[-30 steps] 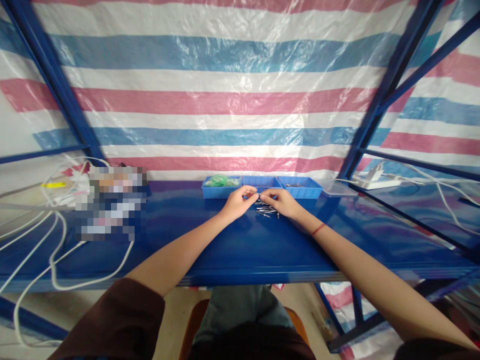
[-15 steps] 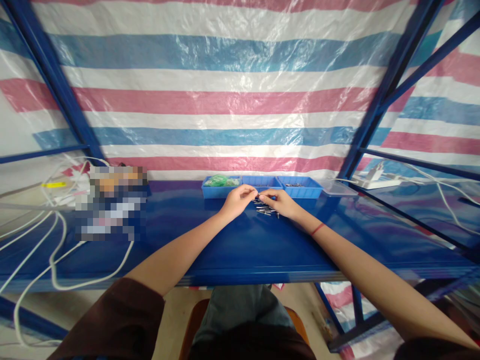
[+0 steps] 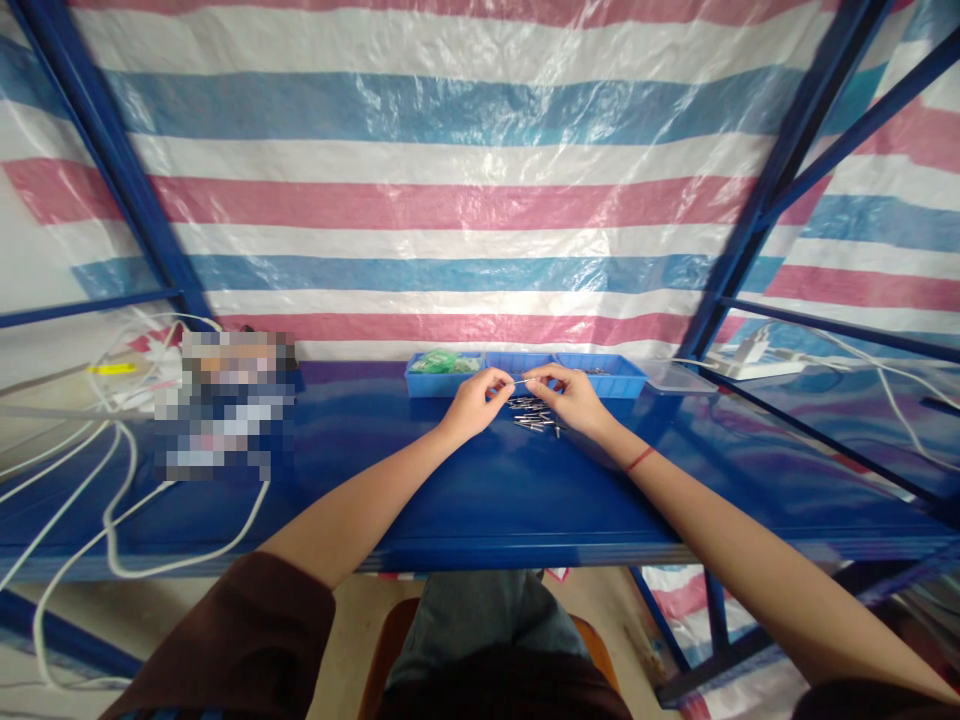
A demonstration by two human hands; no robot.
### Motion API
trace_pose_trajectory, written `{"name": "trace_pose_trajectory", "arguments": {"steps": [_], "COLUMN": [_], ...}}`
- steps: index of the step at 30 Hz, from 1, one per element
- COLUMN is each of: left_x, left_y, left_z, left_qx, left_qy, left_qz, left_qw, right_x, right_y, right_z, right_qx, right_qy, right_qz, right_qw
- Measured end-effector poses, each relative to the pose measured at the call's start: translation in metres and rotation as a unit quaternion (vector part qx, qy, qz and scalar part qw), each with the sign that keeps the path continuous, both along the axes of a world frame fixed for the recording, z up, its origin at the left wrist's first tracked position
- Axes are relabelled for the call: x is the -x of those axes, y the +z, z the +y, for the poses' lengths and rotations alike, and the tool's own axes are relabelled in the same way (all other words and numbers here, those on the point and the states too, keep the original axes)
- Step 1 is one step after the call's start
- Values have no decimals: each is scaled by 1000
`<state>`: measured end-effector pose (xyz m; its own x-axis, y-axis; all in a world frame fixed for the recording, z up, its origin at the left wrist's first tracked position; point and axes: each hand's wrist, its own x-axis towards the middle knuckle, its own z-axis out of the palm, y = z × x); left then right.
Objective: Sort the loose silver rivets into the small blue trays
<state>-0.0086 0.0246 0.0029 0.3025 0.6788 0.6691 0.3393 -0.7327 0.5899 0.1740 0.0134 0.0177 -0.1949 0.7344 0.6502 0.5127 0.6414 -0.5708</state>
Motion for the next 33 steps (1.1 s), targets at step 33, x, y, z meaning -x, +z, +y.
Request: {"name": "trace_pose_trajectory", "arguments": {"steps": [33], "left_x": [-2], "left_y": [-13], "left_z": [4], "left_qx": [30], "left_qy": [24], "left_qz": [171], "left_qw": [984], "right_x": [-16], "right_y": [1], "right_z": [4], "right_qx": [14], "right_qy": [29], "right_qz": [-193], "right_qw": [981]}}
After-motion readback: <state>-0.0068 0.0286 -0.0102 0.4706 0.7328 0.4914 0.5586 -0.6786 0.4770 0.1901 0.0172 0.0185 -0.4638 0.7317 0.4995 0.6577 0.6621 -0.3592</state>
